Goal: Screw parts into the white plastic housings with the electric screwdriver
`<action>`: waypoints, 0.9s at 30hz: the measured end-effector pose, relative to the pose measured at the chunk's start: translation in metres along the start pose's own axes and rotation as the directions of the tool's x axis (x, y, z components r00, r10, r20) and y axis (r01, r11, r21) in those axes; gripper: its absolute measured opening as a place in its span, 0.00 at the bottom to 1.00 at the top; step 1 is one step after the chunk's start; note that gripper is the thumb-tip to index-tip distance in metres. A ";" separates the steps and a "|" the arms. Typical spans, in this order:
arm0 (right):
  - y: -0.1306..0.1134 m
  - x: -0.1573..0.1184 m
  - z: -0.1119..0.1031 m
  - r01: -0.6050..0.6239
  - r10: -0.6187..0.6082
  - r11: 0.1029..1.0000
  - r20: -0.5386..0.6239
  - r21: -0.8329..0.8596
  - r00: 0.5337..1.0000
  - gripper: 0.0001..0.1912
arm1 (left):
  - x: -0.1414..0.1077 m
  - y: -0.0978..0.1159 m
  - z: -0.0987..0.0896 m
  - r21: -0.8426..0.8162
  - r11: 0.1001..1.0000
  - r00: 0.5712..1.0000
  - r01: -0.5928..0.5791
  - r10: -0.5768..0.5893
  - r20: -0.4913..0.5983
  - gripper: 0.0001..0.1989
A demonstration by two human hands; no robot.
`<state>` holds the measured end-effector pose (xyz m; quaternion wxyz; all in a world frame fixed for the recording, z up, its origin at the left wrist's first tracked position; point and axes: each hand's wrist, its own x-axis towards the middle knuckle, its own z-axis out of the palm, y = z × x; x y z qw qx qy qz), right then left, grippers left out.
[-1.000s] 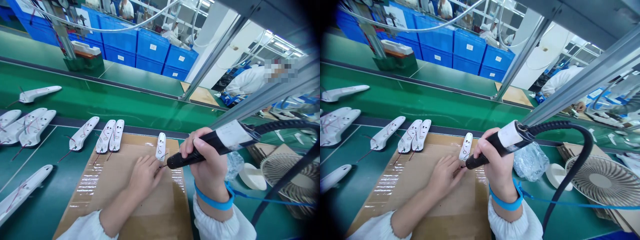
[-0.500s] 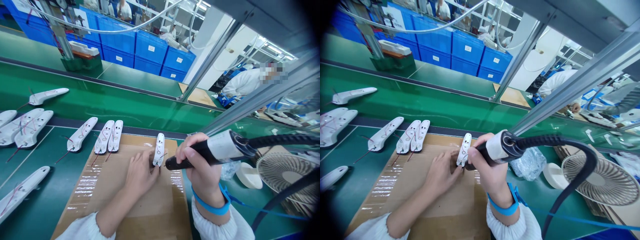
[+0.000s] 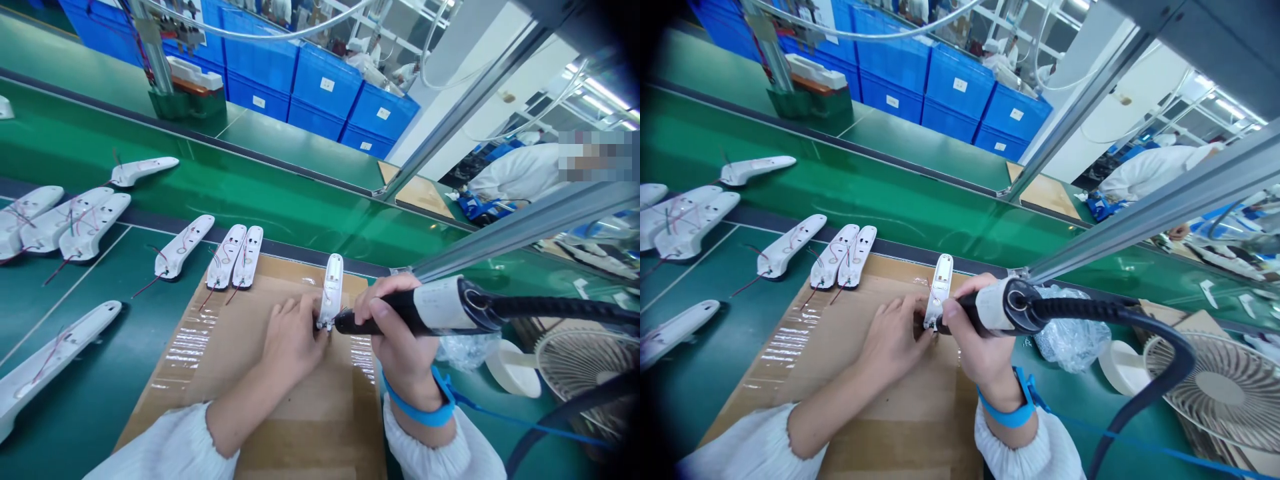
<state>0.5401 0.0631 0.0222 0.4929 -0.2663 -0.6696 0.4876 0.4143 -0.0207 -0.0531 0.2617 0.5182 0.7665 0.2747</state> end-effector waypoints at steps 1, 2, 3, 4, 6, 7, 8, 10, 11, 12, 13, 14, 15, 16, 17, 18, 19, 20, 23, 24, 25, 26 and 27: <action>0.001 0.000 0.000 0.005 -0.005 1.000 0.003 0.005 1.000 0.09 | 0.000 0.000 0.000 0.001 1.000 1.000 0.003 -0.003 0.004 0.20; 0.002 0.000 0.000 0.007 -0.007 1.000 0.010 0.013 1.000 0.08 | 0.000 0.000 0.000 0.003 1.000 1.000 0.006 -0.006 0.008 0.19; 0.003 -0.001 0.000 0.007 -0.007 1.000 0.015 0.021 1.000 0.08 | 0.000 0.000 0.000 0.003 1.000 1.000 0.008 -0.008 0.010 0.19; 0.004 -0.001 0.000 0.006 -0.006 1.000 0.019 0.027 1.000 0.08 | 0.000 0.000 0.000 0.004 1.000 1.000 0.008 -0.008 0.012 0.19; 0.005 -0.001 0.000 0.000 -0.001 1.000 0.022 0.029 1.000 0.07 | 0.000 0.000 0.000 0.003 1.000 1.000 0.006 -0.006 0.012 0.20; 0.005 -0.001 0.000 -0.003 0.003 1.000 0.019 0.022 1.000 0.08 | 0.000 0.000 0.000 0.003 1.000 1.000 0.003 -0.004 0.011 0.20; 0.005 -0.001 0.000 -0.005 0.005 1.000 0.013 0.013 1.000 0.08 | 0.000 0.000 0.000 0.003 1.000 1.000 0.001 -0.001 0.011 0.20; 0.005 -0.001 0.000 -0.004 0.004 1.000 -0.004 -0.009 1.000 0.09 | 0.000 0.000 0.001 0.004 1.000 1.000 0.000 0.000 0.016 0.19; 0.006 -0.001 0.000 -0.003 0.003 1.000 -0.011 -0.018 1.000 0.10 | 0.000 -0.001 0.000 0.004 1.000 1.000 0.001 -0.001 0.019 0.19; 0.006 -0.001 0.000 -0.001 0.001 1.000 -0.015 -0.025 1.000 0.10 | 0.000 -0.001 0.000 0.005 1.000 1.000 -0.001 0.001 0.021 0.18; 0.006 -0.001 0.000 0.000 -0.001 1.000 -0.015 -0.029 1.000 0.10 | 0.000 -0.001 0.000 0.007 1.000 1.000 -0.004 0.004 0.023 0.18; 0.007 -0.001 0.000 0.001 -0.001 0.999 -0.010 -0.032 1.000 0.10 | 0.000 -0.001 0.000 0.011 1.000 1.000 -0.007 0.007 0.024 0.18; 0.007 -0.001 0.001 -0.001 0.001 0.999 -0.005 -0.035 1.000 0.10 | -0.001 -0.001 -0.001 0.018 1.000 1.000 -0.011 0.010 0.024 0.18; 0.008 -0.001 0.001 -0.004 0.004 0.999 0.001 -0.038 1.000 0.10 | -0.001 -0.001 -0.001 0.025 1.000 1.000 -0.013 0.012 0.026 0.18; 0.009 -0.001 0.003 -0.005 0.005 0.999 0.006 -0.037 1.000 0.10 | -0.001 0.000 -0.002 0.032 0.999 1.000 -0.013 0.012 0.028 0.17; 0.009 -0.002 0.004 -0.006 0.006 0.999 0.011 -0.032 1.000 0.10 | -0.001 0.000 -0.003 0.038 0.999 0.999 -0.012 0.010 0.033 0.17; 0.010 -0.002 0.005 -0.008 0.008 1.000 0.017 -0.022 1.000 0.10 | -0.001 0.000 -0.003 0.043 0.999 0.999 -0.010 0.008 0.039 0.16; 0.011 -0.003 0.007 -0.010 0.010 1.000 0.023 -0.011 1.000 0.10 | -0.001 0.001 -0.004 0.048 0.999 0.999 -0.008 0.005 0.045 0.15; 0.013 -0.004 0.010 -0.020 0.020 1.000 0.034 0.008 0.999 0.11 | -0.001 0.003 -0.006 0.061 0.998 0.998 0.001 -0.005 0.062 0.13; 0.014 -0.004 0.010 -0.020 0.019 1.000 0.032 0.010 0.999 0.11 | 0.000 0.003 -0.006 0.066 0.998 0.998 0.006 -0.011 0.065 0.13; 0.015 -0.004 0.010 -0.017 0.017 1.000 0.026 0.015 1.000 0.11 | 0.000 0.004 -0.007 0.070 0.997 0.998 0.012 -0.017 0.067 0.13; 0.016 -0.003 0.010 -0.014 0.014 1.000 0.017 0.020 1.000 0.10 | 0.000 0.004 -0.007 0.073 0.997 0.997 0.018 -0.023 0.068 0.14; 0.017 -0.002 0.009 -0.015 0.014 1.000 0.005 0.027 1.000 0.10 | 0.001 0.005 -0.007 0.074 0.997 0.997 0.024 -0.029 0.068 0.14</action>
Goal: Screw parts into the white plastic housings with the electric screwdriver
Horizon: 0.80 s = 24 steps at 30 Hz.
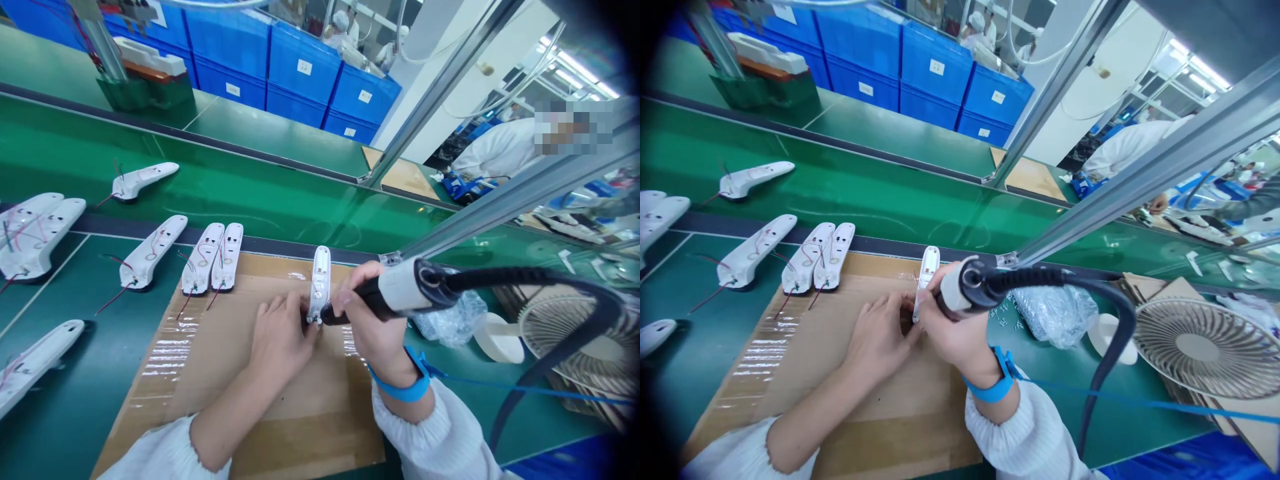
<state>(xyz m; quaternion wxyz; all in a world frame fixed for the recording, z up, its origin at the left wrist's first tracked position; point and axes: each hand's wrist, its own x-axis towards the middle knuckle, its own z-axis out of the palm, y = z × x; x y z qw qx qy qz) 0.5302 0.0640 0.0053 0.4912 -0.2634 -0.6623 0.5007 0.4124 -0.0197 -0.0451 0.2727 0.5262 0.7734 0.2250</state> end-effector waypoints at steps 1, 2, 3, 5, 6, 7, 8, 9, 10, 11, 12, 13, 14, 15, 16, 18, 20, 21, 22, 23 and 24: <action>0.001 0.001 -0.001 -0.003 0.003 1.000 -0.014 0.008 1.000 0.09 | 0.000 0.000 0.000 -0.001 1.000 1.000 0.004 -0.004 -0.001 0.15; 0.002 0.002 -0.001 -0.010 0.010 1.000 -0.025 0.017 1.000 0.09 | 0.000 0.000 0.000 -0.002 1.000 1.000 0.007 -0.007 -0.004 0.15; 0.002 0.003 -0.002 -0.018 0.019 0.999 -0.029 0.027 0.999 0.09 | 0.000 0.000 0.001 -0.004 1.000 1.000 0.006 -0.006 -0.008 0.15; 0.003 0.004 -0.002 -0.039 0.040 0.998 -0.020 0.046 0.999 0.08 | 0.000 0.000 0.001 -0.007 1.000 1.000 0.000 0.000 -0.021 0.15; 0.002 0.005 -0.002 -0.048 0.049 0.997 -0.012 0.054 0.999 0.08 | 0.000 -0.001 0.002 -0.008 1.000 1.000 -0.005 0.005 -0.027 0.15; 0.001 0.006 -0.001 -0.055 0.056 0.997 -0.006 0.061 0.998 0.08 | 0.000 -0.002 0.002 -0.006 1.000 0.999 -0.010 0.010 -0.033 0.15; 0.000 0.007 0.000 -0.062 0.062 0.996 -0.004 0.066 0.998 0.08 | 0.000 -0.003 0.003 -0.003 1.000 0.999 -0.015 0.015 -0.040 0.15; -0.002 0.008 0.001 -0.066 0.066 0.996 -0.004 0.064 0.998 0.08 | 0.000 -0.004 0.004 0.004 1.000 0.999 -0.021 0.021 -0.048 0.14; -0.004 0.010 0.003 -0.071 0.071 0.996 0.002 0.059 0.997 0.08 | 0.000 -0.006 0.005 0.015 1.000 0.998 -0.027 0.028 -0.059 0.14; -0.006 0.011 0.005 -0.078 0.077 0.996 0.013 0.051 0.997 0.08 | 0.000 -0.008 0.007 0.030 0.999 0.997 -0.034 0.037 -0.072 0.13; -0.009 0.013 0.006 -0.086 0.085 0.996 0.028 0.038 0.996 0.09 | 0.000 -0.010 0.009 0.047 0.998 0.995 -0.042 0.046 -0.088 0.12; -0.013 0.014 0.006 -0.097 0.096 0.995 0.049 0.024 0.994 0.10 | 0.001 -0.013 0.011 0.062 0.997 0.993 -0.050 0.056 -0.104 0.11; -0.016 0.016 0.005 -0.108 0.107 0.994 0.074 0.022 0.992 0.11 | 0.001 -0.016 0.013 0.073 0.996 0.990 -0.057 0.066 -0.121 0.11; -0.020 0.018 0.003 -0.112 0.107 0.993 0.095 0.045 0.990 0.13 | 0.002 -0.019 0.015 0.078 0.995 0.988 -0.064 0.074 -0.134 0.12; -0.025 0.019 -0.001 -0.101 0.092 0.991 0.104 0.091 0.990 0.13 | 0.003 -0.022 0.016 0.076 0.995 0.986 -0.069 0.080 -0.145 0.12; -0.034 0.023 -0.015 -0.031 0.020 0.980 0.058 0.196 0.998 0.13 | 0.005 -0.029 0.018 0.060 0.995 0.984 -0.078 0.086 -0.153 0.15; -0.041 0.031 -0.035 0.069 -0.051 0.970 -0.085 0.232 0.995 0.13 | 0.007 -0.035 0.020 0.043 0.995 0.985 -0.089 0.095 -0.141 0.18; -0.042 0.036 -0.047 0.102 -0.070 0.974 -0.163 0.201 0.984 0.12 | 0.008 -0.039 0.020 0.039 0.995 0.986 -0.093 0.098 -0.135 0.19; -0.042 0.042 -0.058 0.109 -0.072 0.983 -0.232 0.148 0.970 0.13 | 0.009 -0.043 0.021 0.037 0.995 0.987 -0.095 0.099 -0.127 0.21; -0.039 0.049 -0.070 0.088 -0.060 0.992 -0.291 0.085 0.955 0.14 | 0.010 -0.046 0.022 0.038 0.995 0.988 -0.092 0.096 -0.122 0.22; -0.033 0.056 -0.081 0.045 -0.036 0.999 -0.344 0.019 0.938 0.15 | 0.011 -0.049 0.022 0.040 0.996 0.989 -0.084 0.088 -0.122 0.23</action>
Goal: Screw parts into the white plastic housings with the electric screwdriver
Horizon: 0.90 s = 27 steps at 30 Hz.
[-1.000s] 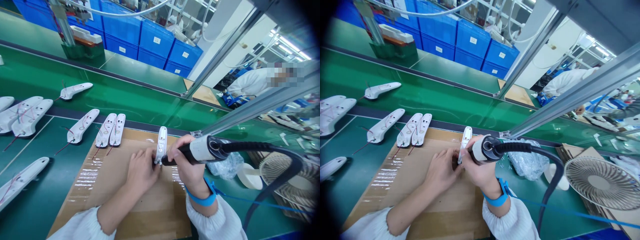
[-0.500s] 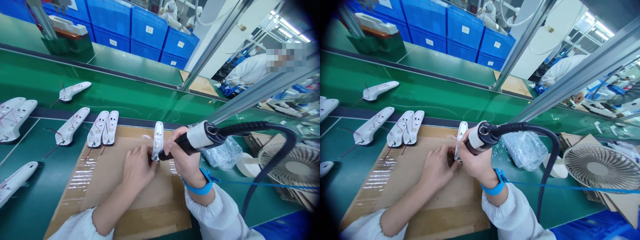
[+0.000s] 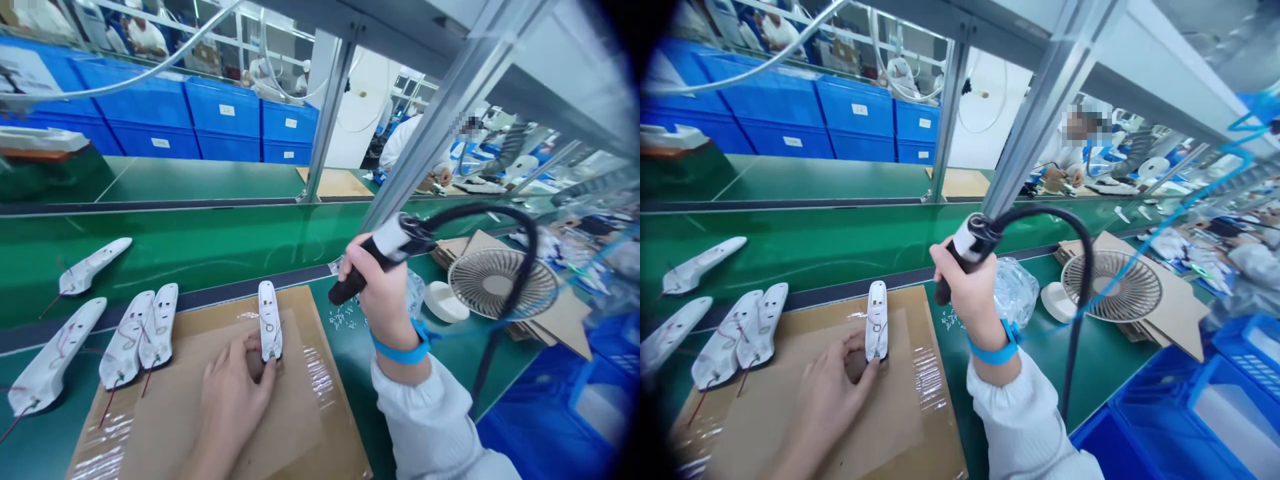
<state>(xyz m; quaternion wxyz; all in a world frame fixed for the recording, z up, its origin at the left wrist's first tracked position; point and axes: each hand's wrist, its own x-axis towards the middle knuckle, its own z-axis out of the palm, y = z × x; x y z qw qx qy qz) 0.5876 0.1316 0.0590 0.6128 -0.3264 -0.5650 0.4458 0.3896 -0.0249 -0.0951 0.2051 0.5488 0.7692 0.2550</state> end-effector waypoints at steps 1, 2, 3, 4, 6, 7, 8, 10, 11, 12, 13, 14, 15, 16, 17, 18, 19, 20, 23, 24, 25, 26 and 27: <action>0.007 0.009 -0.007 -0.036 0.031 0.996 -0.057 -0.081 0.998 0.17 | 0.001 -0.003 0.001 0.004 1.000 1.000 0.009 -0.009 -0.002 0.24; 0.015 0.018 -0.013 -0.081 0.065 0.986 -0.116 -0.143 0.991 0.18 | 0.001 -0.006 0.002 0.009 1.000 1.000 0.017 -0.017 -0.002 0.26; 0.024 0.024 -0.018 -0.109 0.081 0.979 -0.159 -0.175 0.984 0.20 | 0.002 -0.008 0.002 0.014 1.000 1.000 0.024 -0.023 -0.003 0.27; 0.032 0.029 -0.022 -0.129 0.092 0.973 -0.191 -0.192 0.977 0.21 | 0.002 -0.009 0.003 0.020 0.999 1.000 0.026 -0.026 -0.003 0.27; 0.046 0.034 -0.028 -0.140 0.095 0.971 -0.222 -0.196 0.970 0.22 | 0.003 -0.011 0.003 0.029 0.999 1.000 0.024 -0.025 0.006 0.29; 0.051 0.035 -0.029 -0.142 0.096 0.970 -0.228 -0.197 0.969 0.21 | 0.003 -0.011 0.002 0.032 0.999 1.000 0.024 -0.025 0.014 0.29; 0.055 0.035 -0.030 -0.145 0.098 0.970 -0.232 -0.196 0.968 0.21 | 0.003 -0.010 0.002 0.034 0.999 0.999 0.025 -0.026 0.020 0.30; 0.059 0.034 -0.031 -0.149 0.101 0.970 -0.235 -0.193 0.967 0.20 | 0.003 -0.009 0.001 0.037 0.999 0.999 0.025 -0.026 0.030 0.30; 0.060 0.034 -0.031 -0.149 0.102 0.970 -0.235 -0.191 0.967 0.20 | 0.003 -0.008 0.000 0.039 0.999 0.999 0.023 -0.024 0.028 0.29; 0.059 0.034 -0.032 -0.147 0.101 0.971 -0.233 -0.188 0.967 0.20 | 0.003 -0.008 0.000 0.040 0.999 1.000 0.015 -0.016 0.024 0.28; 0.057 0.034 -0.032 -0.143 0.099 0.973 -0.229 -0.182 0.968 0.21 | 0.002 -0.007 0.000 0.038 0.999 1.000 0.004 -0.004 0.011 0.27; 0.053 0.033 -0.032 -0.135 0.096 0.976 -0.220 -0.172 0.971 0.21 | 0.002 -0.006 0.000 0.034 0.999 1.000 -0.012 0.012 -0.014 0.26; 0.048 0.032 -0.031 -0.126 0.092 0.979 -0.206 -0.159 0.974 0.20 | 0.000 -0.005 0.000 0.022 0.999 0.998 -0.035 0.036 -0.047 0.24; 0.042 0.031 -0.029 -0.117 0.089 0.983 -0.187 -0.143 0.978 0.20 | -0.001 -0.003 0.000 0.002 0.997 0.994 -0.072 0.071 -0.085 0.22; 0.034 0.027 -0.025 -0.106 0.086 0.987 -0.160 -0.117 0.983 0.20 | -0.003 -0.001 0.000 -0.025 0.992 0.986 -0.120 0.116 -0.123 0.20; 0.025 0.023 -0.020 -0.095 0.085 0.993 -0.123 -0.077 0.989 0.19 | -0.005 0.002 0.000 -0.053 0.983 0.973 -0.178 0.168 -0.155 0.17; 0.016 0.016 -0.013 -0.086 0.084 0.996 -0.076 -0.025 0.994 0.19 | -0.008 0.006 -0.001 -0.081 0.968 0.958 -0.237 0.219 -0.183 0.14; 0.007 0.008 -0.005 -0.081 0.082 0.996 -0.019 0.045 0.996 0.18 | -0.010 0.011 -0.001 -0.106 0.951 0.942 -0.292 0.266 -0.205 0.12; -0.016 -0.020 0.019 -0.126 0.090 0.969 0.170 0.214 0.981 0.13 | -0.015 0.025 -0.005 -0.138 0.912 0.905 -0.387 0.347 -0.248 0.10; -0.021 -0.029 0.026 -0.149 0.095 0.960 0.222 0.237 0.970 0.12 | -0.015 0.028 -0.006 -0.140 0.905 0.899 -0.401 0.360 -0.249 0.09; -0.025 -0.037 0.032 -0.170 0.101 0.953 0.268 0.249 0.958 0.11 | -0.016 0.031 -0.007 -0.141 0.901 0.897 -0.410 0.369 -0.245 0.09; -0.028 -0.043 0.036 -0.188 0.105 0.948 0.306 0.256 0.946 0.11 | -0.016 0.032 -0.008 -0.141 0.899 0.896 -0.415 0.377 -0.233 0.09; -0.029 -0.048 0.039 -0.200 0.106 0.945 0.336 0.259 0.936 0.11 | -0.016 0.033 -0.009 -0.140 0.898 0.897 -0.417 0.382 -0.220 0.09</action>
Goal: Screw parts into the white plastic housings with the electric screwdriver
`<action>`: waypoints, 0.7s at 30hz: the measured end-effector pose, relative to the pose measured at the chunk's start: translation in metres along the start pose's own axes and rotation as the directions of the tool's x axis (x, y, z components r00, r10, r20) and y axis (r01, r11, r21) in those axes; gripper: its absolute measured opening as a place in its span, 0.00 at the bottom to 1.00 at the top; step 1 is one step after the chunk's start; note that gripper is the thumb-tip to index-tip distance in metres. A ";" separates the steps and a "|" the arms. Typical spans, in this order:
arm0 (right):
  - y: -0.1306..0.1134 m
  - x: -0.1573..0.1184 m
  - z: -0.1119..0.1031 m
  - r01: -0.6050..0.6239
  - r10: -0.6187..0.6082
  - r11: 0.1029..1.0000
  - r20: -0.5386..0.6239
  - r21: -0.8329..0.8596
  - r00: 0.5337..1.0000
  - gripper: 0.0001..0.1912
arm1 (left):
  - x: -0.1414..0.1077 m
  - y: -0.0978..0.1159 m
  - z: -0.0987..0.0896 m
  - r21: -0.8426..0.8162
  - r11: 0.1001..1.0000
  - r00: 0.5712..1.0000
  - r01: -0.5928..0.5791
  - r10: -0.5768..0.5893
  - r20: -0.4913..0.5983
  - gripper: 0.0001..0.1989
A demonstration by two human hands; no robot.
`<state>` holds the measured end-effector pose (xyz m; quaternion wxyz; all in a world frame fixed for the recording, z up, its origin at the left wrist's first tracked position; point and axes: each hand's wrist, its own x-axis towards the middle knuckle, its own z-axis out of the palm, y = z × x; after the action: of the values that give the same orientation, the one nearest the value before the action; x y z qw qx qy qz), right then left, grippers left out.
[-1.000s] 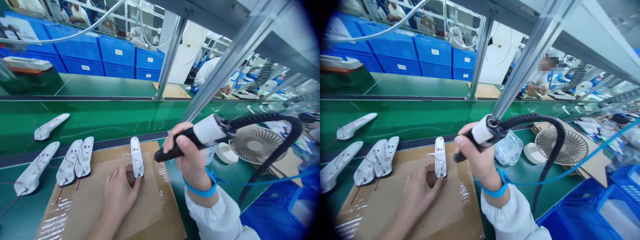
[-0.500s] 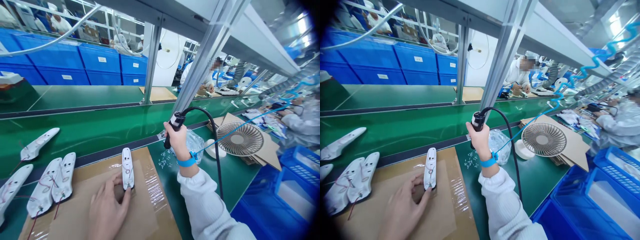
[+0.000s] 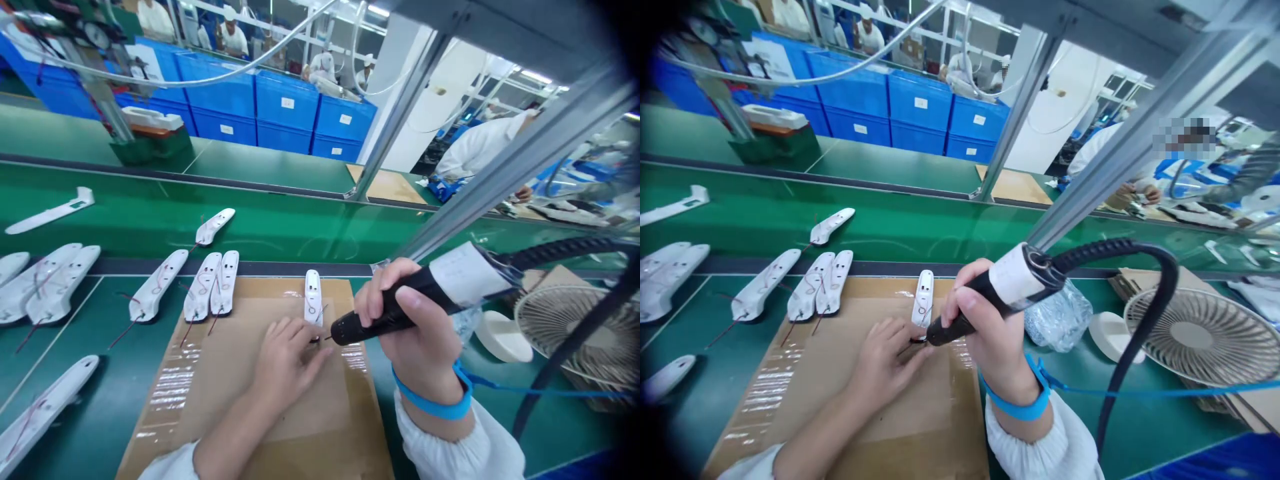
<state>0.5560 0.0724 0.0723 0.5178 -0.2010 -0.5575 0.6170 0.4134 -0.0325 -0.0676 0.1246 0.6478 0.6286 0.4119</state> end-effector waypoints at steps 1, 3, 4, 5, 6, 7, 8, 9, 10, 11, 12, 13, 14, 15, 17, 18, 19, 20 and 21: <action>0.001 -0.002 0.003 -0.005 0.005 1.000 0.022 0.001 1.000 0.11 | 0.000 0.000 0.000 0.001 1.000 1.000 0.000 0.000 0.013 0.09; 0.003 -0.004 0.005 -0.006 0.006 1.000 0.045 -0.014 0.999 0.11 | 0.000 -0.001 -0.001 -0.008 1.000 0.999 0.014 -0.013 0.038 0.10; 0.004 -0.004 0.004 -0.003 0.004 1.000 0.049 -0.027 0.999 0.12 | 0.001 -0.002 -0.001 -0.021 0.999 0.998 0.032 -0.030 0.053 0.10; 0.004 -0.004 0.004 0.001 0.001 0.999 0.049 -0.040 0.999 0.12 | 0.001 -0.002 -0.001 -0.043 0.997 0.996 0.059 -0.056 0.071 0.09; 0.005 -0.004 0.003 0.001 0.002 0.999 0.046 -0.051 0.999 0.12 | 0.002 -0.002 -0.001 -0.070 0.993 0.992 0.097 -0.090 0.091 0.08; 0.005 -0.004 0.003 -0.004 0.006 0.998 0.044 -0.059 0.999 0.13 | 0.003 -0.001 -0.001 -0.098 0.985 0.985 0.140 -0.129 0.112 0.07; 0.004 -0.004 0.003 -0.010 0.012 0.998 0.038 -0.065 0.999 0.13 | 0.004 0.000 -0.001 -0.124 0.975 0.977 0.186 -0.170 0.130 0.06; 0.004 -0.004 0.004 -0.014 0.017 0.997 0.032 -0.070 0.999 0.13 | 0.006 0.001 -0.001 -0.144 0.962 0.967 0.230 -0.209 0.145 0.06; 0.003 -0.005 0.004 -0.013 0.015 0.997 0.026 -0.074 1.000 0.13 | 0.007 0.002 -0.001 -0.159 0.950 0.957 0.267 -0.243 0.157 0.06; 0.002 -0.006 0.005 -0.006 0.008 0.997 0.023 -0.076 1.000 0.13 | 0.008 0.003 -0.001 -0.170 0.940 0.949 0.296 -0.270 0.163 0.07; 0.001 -0.007 0.006 0.004 -0.002 0.997 0.023 -0.075 1.000 0.13 | 0.009 0.004 -0.001 -0.181 0.931 0.943 0.317 -0.289 0.165 0.08; 0.000 -0.007 0.006 0.016 -0.014 0.997 0.026 -0.072 1.000 0.13 | 0.009 0.004 -0.001 -0.192 0.924 0.939 0.331 -0.302 0.165 0.09; -0.001 -0.007 0.007 0.024 -0.023 0.997 0.029 -0.069 0.999 0.13 | 0.009 0.004 -0.001 -0.202 0.919 0.936 0.340 -0.310 0.165 0.09; -0.001 -0.008 0.007 0.027 -0.025 0.997 0.033 -0.069 0.999 0.13 | 0.009 0.004 0.000 -0.212 0.914 0.935 0.346 -0.316 0.162 0.09; 0.000 -0.008 0.006 0.019 -0.016 0.997 0.038 -0.080 0.999 0.13 | 0.009 0.004 0.000 -0.228 0.908 0.934 0.351 -0.322 0.156 0.10; 0.001 -0.008 0.005 0.014 -0.011 0.996 0.038 -0.087 0.999 0.13 | 0.009 0.003 0.001 -0.234 0.907 0.935 0.350 -0.321 0.154 0.10; 0.002 -0.008 0.005 0.013 -0.010 0.996 0.037 -0.091 0.999 0.13 | 0.009 0.003 0.001 -0.241 0.906 0.935 0.348 -0.318 0.153 0.10; 0.002 -0.007 0.004 0.012 -0.009 0.996 0.036 -0.092 0.999 0.13 | 0.009 0.003 0.001 -0.247 0.905 0.937 0.345 -0.315 0.152 0.10; 0.003 -0.007 0.004 0.014 -0.010 0.996 0.036 -0.091 0.999 0.13 | 0.009 0.002 0.001 -0.251 0.906 0.938 0.341 -0.310 0.155 0.10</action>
<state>0.5545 0.0648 0.0682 0.5019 -0.2103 -0.5953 0.5912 0.4147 -0.0247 -0.0634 0.3151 0.5320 0.6570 0.4314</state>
